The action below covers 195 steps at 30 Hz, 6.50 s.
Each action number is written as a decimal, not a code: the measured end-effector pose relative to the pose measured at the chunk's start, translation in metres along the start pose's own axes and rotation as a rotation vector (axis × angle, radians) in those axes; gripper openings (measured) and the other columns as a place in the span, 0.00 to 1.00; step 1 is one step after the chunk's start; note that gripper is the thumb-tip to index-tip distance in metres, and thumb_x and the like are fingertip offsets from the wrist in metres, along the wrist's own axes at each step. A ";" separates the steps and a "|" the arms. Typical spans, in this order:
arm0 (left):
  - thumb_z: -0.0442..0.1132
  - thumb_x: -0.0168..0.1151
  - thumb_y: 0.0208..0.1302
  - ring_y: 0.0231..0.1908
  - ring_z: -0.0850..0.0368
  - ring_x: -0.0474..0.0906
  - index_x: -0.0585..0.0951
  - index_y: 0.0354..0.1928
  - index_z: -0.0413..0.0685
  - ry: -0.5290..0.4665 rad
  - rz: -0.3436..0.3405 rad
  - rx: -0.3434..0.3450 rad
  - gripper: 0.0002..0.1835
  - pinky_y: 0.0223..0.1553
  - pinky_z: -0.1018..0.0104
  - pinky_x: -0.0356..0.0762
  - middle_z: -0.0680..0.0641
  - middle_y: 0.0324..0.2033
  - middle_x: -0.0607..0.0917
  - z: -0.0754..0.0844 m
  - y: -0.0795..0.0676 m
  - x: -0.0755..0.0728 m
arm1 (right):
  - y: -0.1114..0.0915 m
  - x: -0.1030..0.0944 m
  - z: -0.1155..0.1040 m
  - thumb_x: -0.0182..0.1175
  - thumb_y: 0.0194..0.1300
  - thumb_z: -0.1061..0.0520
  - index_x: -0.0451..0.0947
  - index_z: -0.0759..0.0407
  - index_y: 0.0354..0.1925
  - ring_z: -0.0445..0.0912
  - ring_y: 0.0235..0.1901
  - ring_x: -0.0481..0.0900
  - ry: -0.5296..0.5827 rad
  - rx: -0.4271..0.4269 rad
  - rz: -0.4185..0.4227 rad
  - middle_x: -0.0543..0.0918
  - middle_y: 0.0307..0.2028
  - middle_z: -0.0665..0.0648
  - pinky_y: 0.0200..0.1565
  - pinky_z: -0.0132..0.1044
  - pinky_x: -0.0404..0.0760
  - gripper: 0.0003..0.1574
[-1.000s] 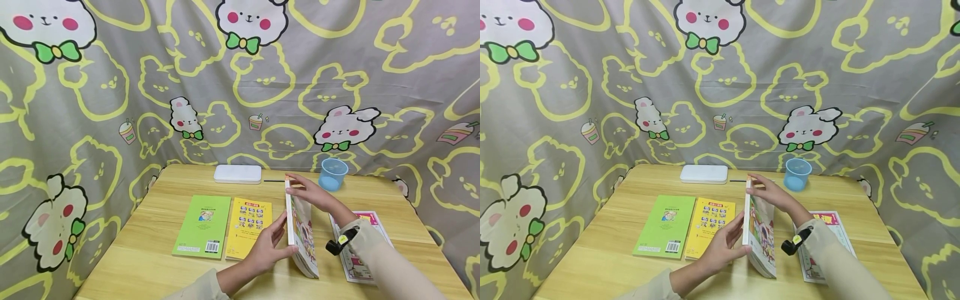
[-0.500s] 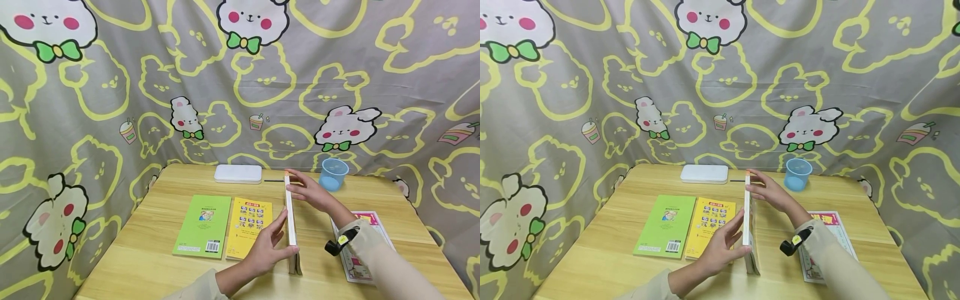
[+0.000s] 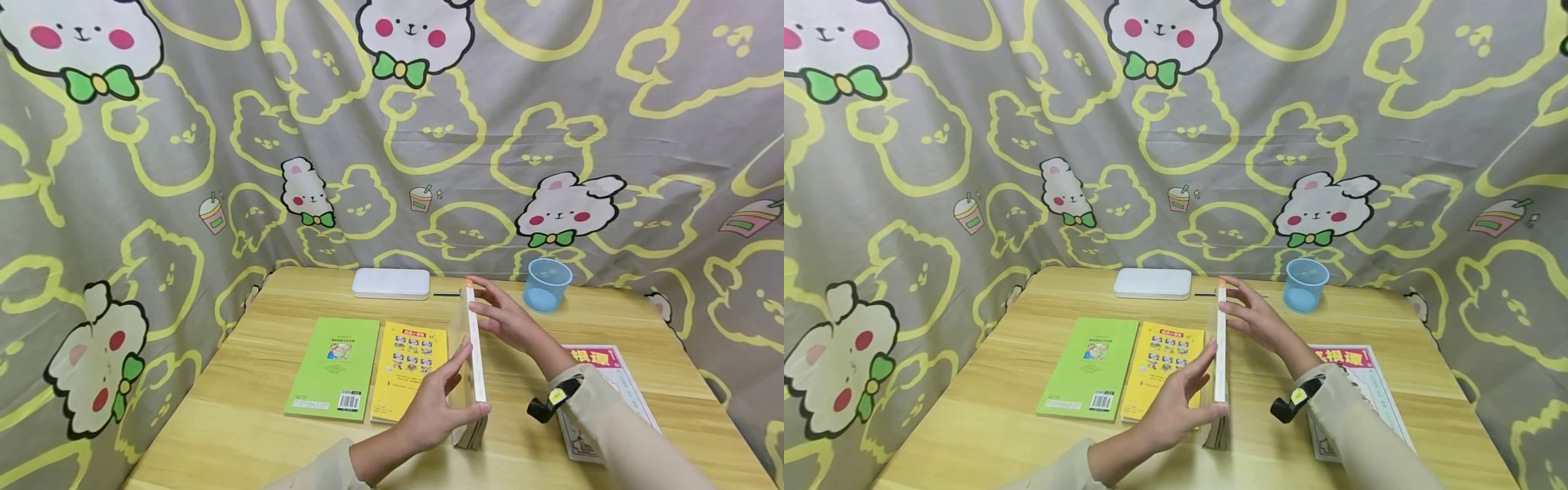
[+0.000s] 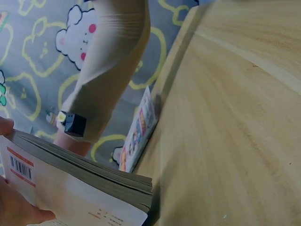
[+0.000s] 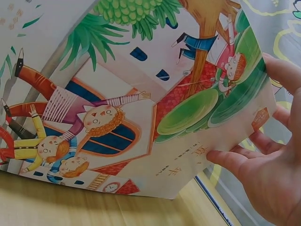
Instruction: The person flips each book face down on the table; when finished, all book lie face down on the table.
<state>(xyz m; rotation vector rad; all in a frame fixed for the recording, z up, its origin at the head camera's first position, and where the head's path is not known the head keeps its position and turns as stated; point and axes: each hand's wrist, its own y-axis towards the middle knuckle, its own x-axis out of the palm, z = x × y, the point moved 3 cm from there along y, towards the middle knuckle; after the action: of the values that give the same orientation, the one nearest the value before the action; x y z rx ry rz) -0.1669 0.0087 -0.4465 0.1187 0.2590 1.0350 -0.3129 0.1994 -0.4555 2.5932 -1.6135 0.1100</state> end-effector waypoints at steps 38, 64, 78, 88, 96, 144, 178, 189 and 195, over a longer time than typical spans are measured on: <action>0.58 0.74 0.59 0.78 0.56 0.55 0.50 0.83 0.61 0.426 -0.104 0.003 0.57 0.76 0.46 0.60 0.54 0.80 0.56 -0.046 0.018 0.034 | -0.038 -0.048 -0.004 0.61 0.75 0.56 0.52 0.63 0.80 0.73 0.75 0.54 -0.459 -0.023 -0.026 0.55 0.78 0.70 0.69 0.61 0.69 0.44; 0.69 0.70 0.58 0.77 0.49 0.58 0.49 0.83 0.63 0.770 -0.192 -0.026 0.59 0.69 0.25 0.58 0.53 0.81 0.55 -0.058 0.025 0.066 | -0.060 -0.080 0.021 0.63 0.74 0.54 0.50 0.65 0.80 0.72 0.76 0.51 -0.533 0.020 -0.044 0.55 0.78 0.73 0.70 0.54 0.67 0.49; 0.65 0.68 0.63 0.78 0.45 0.54 0.56 0.82 0.61 0.958 -0.363 -0.035 0.51 0.73 0.36 0.59 0.53 0.81 0.53 -0.058 0.025 0.065 | -0.071 -0.087 0.031 0.64 0.74 0.53 0.51 0.60 0.81 0.72 0.78 0.44 -0.574 0.036 -0.050 0.52 0.80 0.70 0.71 0.67 0.52 0.49; 0.55 0.73 0.62 0.80 0.52 0.50 0.67 0.77 0.58 0.968 -0.453 -0.064 0.43 0.77 0.45 0.57 0.55 0.81 0.55 -0.061 0.028 0.055 | -0.075 -0.094 0.036 0.63 0.74 0.50 0.53 0.60 0.81 0.74 0.77 0.44 -0.662 0.047 -0.032 0.53 0.79 0.71 0.70 0.74 0.51 0.48; 0.57 0.75 0.57 0.79 0.52 0.51 0.67 0.78 0.56 0.999 -0.512 -0.040 0.47 0.76 0.49 0.58 0.52 0.81 0.55 -0.058 0.030 0.049 | -0.080 -0.100 0.041 0.63 0.74 0.49 0.52 0.65 0.80 0.76 0.76 0.45 -0.738 0.046 -0.033 0.52 0.79 0.72 0.69 0.74 0.54 0.49; 0.63 0.74 0.57 0.80 0.60 0.45 0.63 0.79 0.62 1.045 -0.605 0.043 0.51 0.77 0.64 0.53 0.55 0.82 0.52 -0.066 0.026 0.034 | -0.087 -0.102 0.053 0.67 0.69 0.44 0.63 0.66 0.76 0.80 0.73 0.50 -0.991 0.111 -0.030 0.55 0.75 0.79 0.65 0.79 0.57 0.48; 0.66 0.72 0.57 0.80 0.60 0.45 0.62 0.80 0.62 1.087 -0.623 0.059 0.51 0.77 0.65 0.52 0.55 0.82 0.51 -0.068 0.025 0.034 | -0.097 -0.119 0.048 0.68 0.66 0.37 0.69 0.64 0.73 0.71 0.67 0.71 -0.999 0.168 0.106 0.73 0.69 0.70 0.63 0.67 0.73 0.49; 0.65 0.72 0.57 0.80 0.61 0.44 0.61 0.80 0.63 1.085 -0.617 0.044 0.51 0.77 0.65 0.52 0.56 0.82 0.51 -0.068 0.024 0.034 | -0.123 -0.141 0.040 0.66 0.69 0.39 0.70 0.67 0.71 0.69 0.63 0.75 -1.035 0.179 0.153 0.77 0.65 0.71 0.59 0.63 0.76 0.45; 0.65 0.72 0.56 0.80 0.59 0.45 0.61 0.80 0.62 1.080 -0.614 0.056 0.52 0.77 0.64 0.53 0.55 0.82 0.51 -0.068 0.024 0.035 | -0.137 -0.157 0.041 0.68 0.68 0.41 0.70 0.68 0.71 0.65 0.57 0.77 -1.037 0.184 0.204 0.76 0.65 0.73 0.52 0.52 0.77 0.45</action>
<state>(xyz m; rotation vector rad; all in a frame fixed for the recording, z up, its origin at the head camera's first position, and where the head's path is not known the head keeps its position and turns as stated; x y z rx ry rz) -0.1886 0.0492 -0.5122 -0.4681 1.2211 0.3867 -0.2583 0.3950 -0.5178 2.7522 -2.1799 -1.3283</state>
